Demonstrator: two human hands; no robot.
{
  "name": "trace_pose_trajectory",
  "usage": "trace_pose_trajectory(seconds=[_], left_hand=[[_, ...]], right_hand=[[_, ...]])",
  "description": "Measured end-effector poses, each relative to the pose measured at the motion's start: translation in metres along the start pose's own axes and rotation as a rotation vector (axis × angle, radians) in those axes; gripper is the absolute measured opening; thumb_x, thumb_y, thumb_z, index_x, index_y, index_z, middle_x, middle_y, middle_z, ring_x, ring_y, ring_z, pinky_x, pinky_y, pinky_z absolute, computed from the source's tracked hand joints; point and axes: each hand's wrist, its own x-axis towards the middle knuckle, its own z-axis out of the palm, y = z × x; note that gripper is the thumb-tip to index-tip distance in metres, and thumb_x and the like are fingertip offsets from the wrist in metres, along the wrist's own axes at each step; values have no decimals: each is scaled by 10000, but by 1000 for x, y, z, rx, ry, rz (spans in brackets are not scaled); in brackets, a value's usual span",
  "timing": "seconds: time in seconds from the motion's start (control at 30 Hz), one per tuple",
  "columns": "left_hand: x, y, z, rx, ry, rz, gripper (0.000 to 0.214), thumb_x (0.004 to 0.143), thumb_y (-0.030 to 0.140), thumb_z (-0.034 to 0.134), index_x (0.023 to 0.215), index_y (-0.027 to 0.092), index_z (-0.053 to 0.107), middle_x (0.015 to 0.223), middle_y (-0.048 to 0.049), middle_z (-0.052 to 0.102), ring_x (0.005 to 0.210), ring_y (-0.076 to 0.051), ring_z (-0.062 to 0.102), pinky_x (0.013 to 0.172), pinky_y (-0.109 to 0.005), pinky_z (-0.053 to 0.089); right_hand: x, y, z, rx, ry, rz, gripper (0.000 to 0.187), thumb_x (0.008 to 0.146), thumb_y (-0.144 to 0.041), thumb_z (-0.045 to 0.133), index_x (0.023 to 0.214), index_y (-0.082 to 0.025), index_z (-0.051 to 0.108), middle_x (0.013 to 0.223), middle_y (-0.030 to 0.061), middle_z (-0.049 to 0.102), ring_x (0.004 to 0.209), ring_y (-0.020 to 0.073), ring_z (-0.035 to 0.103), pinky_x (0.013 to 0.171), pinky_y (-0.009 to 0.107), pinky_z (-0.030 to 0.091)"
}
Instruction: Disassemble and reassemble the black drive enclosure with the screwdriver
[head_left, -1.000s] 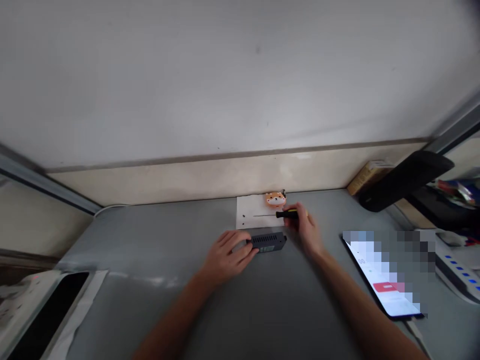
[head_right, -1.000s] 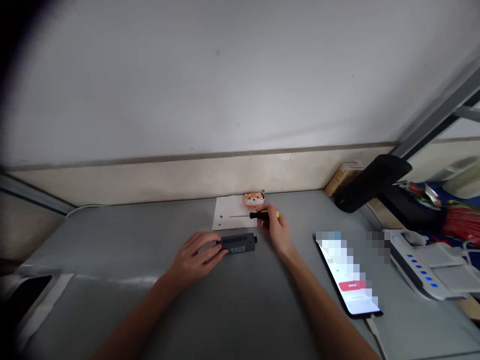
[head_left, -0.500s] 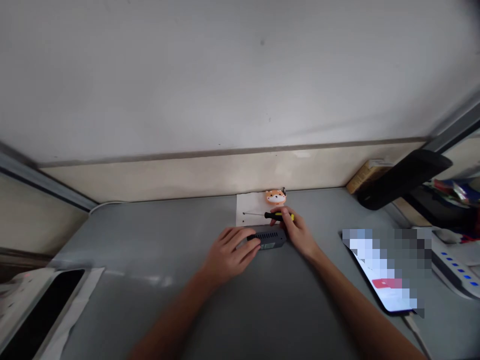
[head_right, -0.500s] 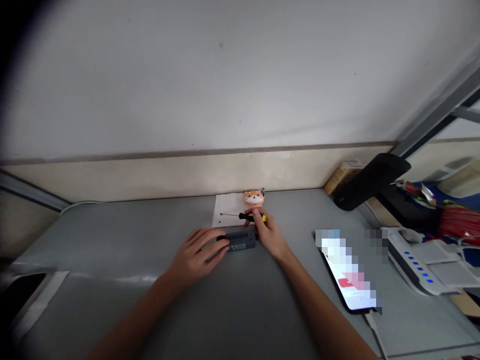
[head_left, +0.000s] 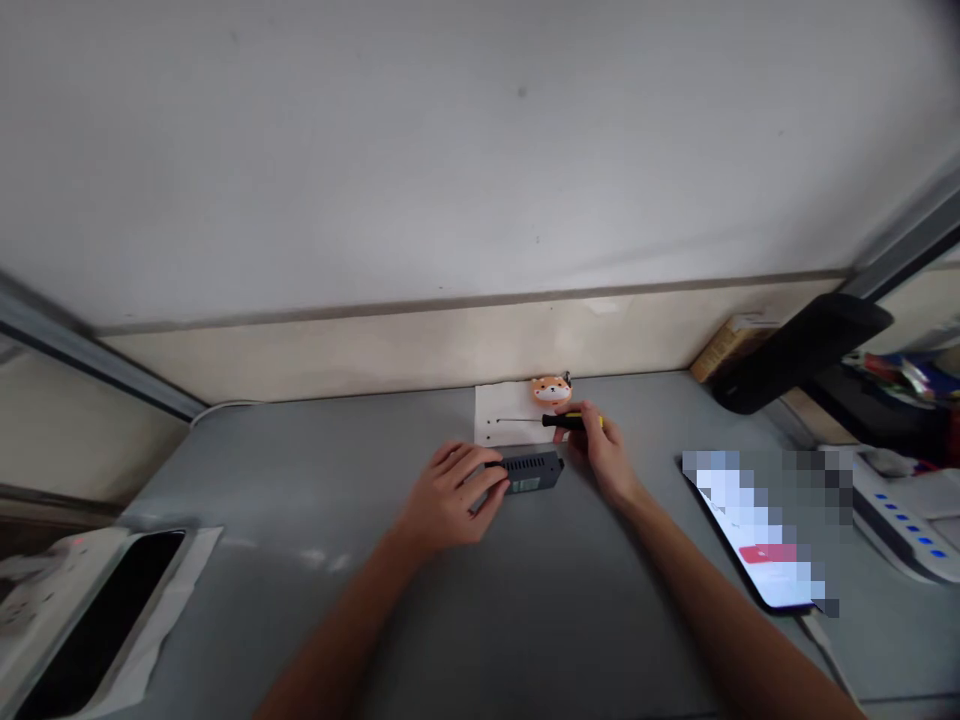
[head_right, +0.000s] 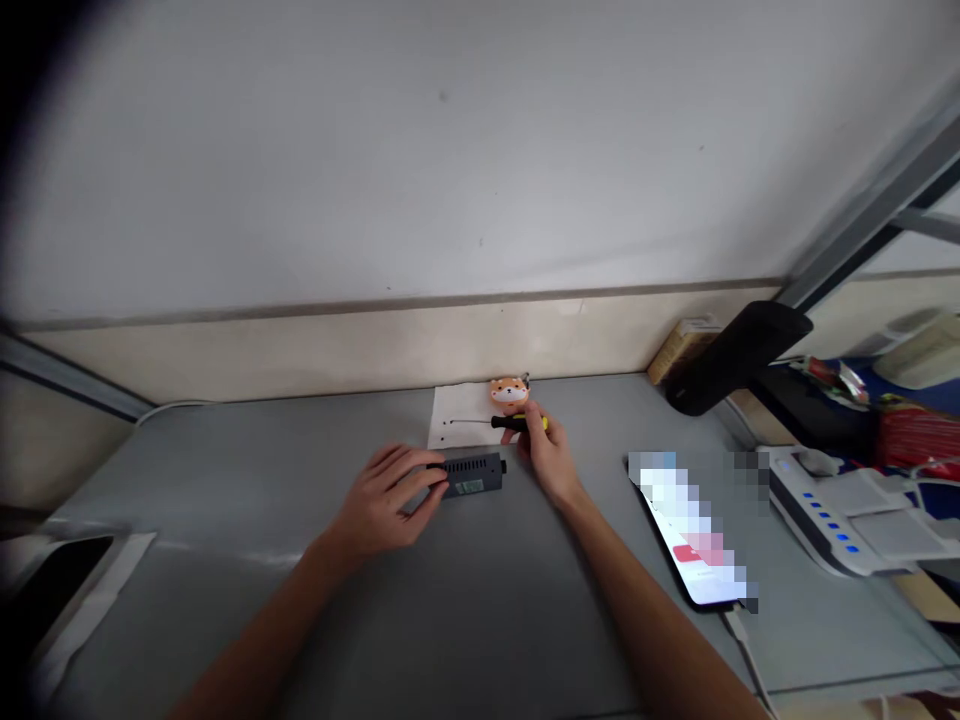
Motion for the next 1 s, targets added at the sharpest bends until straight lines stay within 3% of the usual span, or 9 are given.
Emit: trace_pose_trajectory(seconds=[0.2,0.43,0.57,0.77,1.0], left_hand=[[-3,-8,-4,18,-66,-17,201,939,139,572,1071,222,698,1009,-63,766,878,-188,719,862,-355,541],[13,39,22,151,-37,-203,144,950,169,565,1011,212,689,1042,-57,764,987,-229,700,979,-419,437],[11,48,35,160,24,-224,130,961,149,598,1007,231,688,1040,-35,768,992,-212,695,971,-398,408],[5,40,36,182,49,-194,138,982,154,595,1003,253,689,1030,-21,775,983,-197,694,971,-383,404],[4,38,35,189,26,-157,141,988,160,597,1045,253,685,1042,-18,782,1010,-192,705,983,-377,387]], right_hand=[[8,-11,-18,236,92,63,547,682,-762,675,715,-217,647,471,-23,533,397,103,393,387,258,234],[15,-24,-39,325,117,84,392,730,-555,670,560,-220,556,381,-64,338,335,68,268,372,249,199],[17,-19,-40,313,118,117,364,707,-525,655,524,-226,556,347,-77,271,327,63,207,367,247,174],[19,-8,-39,294,101,134,388,749,-531,647,547,-223,526,420,-55,403,318,55,213,345,258,144],[18,-7,-34,310,104,165,352,748,-486,641,547,-210,555,502,-40,499,336,39,242,347,252,200]])
